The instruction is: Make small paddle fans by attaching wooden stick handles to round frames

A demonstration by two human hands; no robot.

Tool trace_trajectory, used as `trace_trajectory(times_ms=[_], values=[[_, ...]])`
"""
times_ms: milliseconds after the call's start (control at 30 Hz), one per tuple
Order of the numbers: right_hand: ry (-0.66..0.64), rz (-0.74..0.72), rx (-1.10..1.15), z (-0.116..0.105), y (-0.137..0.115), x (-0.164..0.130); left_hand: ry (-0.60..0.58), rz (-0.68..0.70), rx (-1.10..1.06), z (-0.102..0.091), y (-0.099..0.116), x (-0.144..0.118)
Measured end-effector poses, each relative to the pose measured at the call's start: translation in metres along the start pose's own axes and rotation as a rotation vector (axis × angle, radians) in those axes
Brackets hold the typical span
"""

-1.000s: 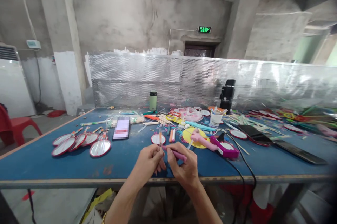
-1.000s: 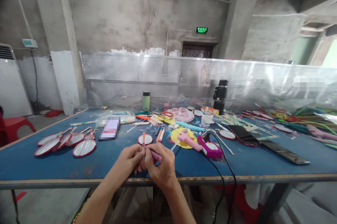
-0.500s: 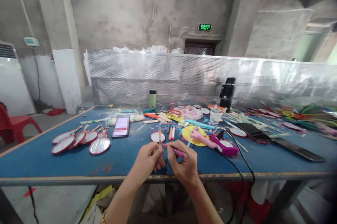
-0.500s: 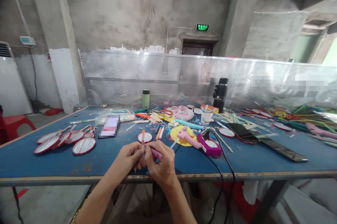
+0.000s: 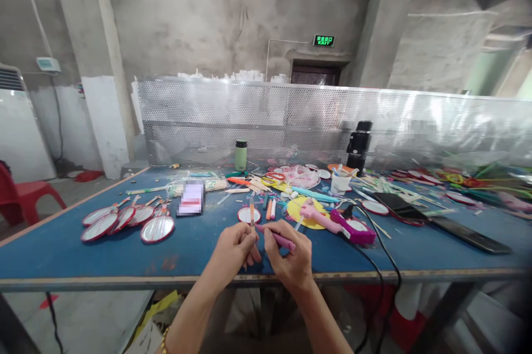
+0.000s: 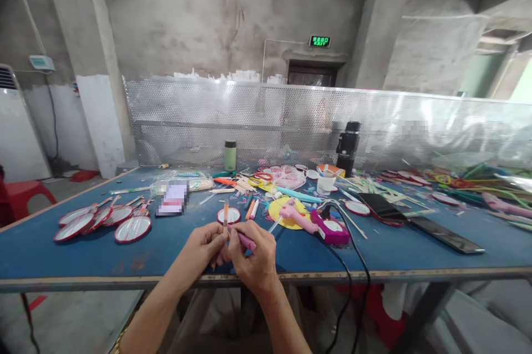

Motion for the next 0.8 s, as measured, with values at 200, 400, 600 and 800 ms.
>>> trace_trajectory(times_ms=[200, 400, 600, 800], values=[[-0.006, -0.001, 0.004, 0.0008, -0.0002, -0.0001, -0.003, 0.004, -0.008, 0.0002, 0.0004, -0.0007], [0.000, -0.010, 0.018, 0.0011, -0.0004, 0.0006, 0.002, 0.000, -0.009, 0.0006, -0.0016, -0.0001], [-0.032, -0.010, 0.036, 0.0029, -0.0012, 0.0025, 0.003, 0.012, 0.002, -0.0002, -0.0033, 0.0014], [-0.010, -0.004, 0.030, 0.0017, -0.0003, 0.0013, 0.001, 0.012, 0.010, -0.0002, -0.0042, 0.0008]])
Point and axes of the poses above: each hand's wrist, its own x-axis towards the middle knuckle, its own z-axis out of the palm, y = z × x, the point moved 5 cm from there along x, towards the middle knuckle, and after that the axes turned 4 degrees about z, right-handed, at the moved point
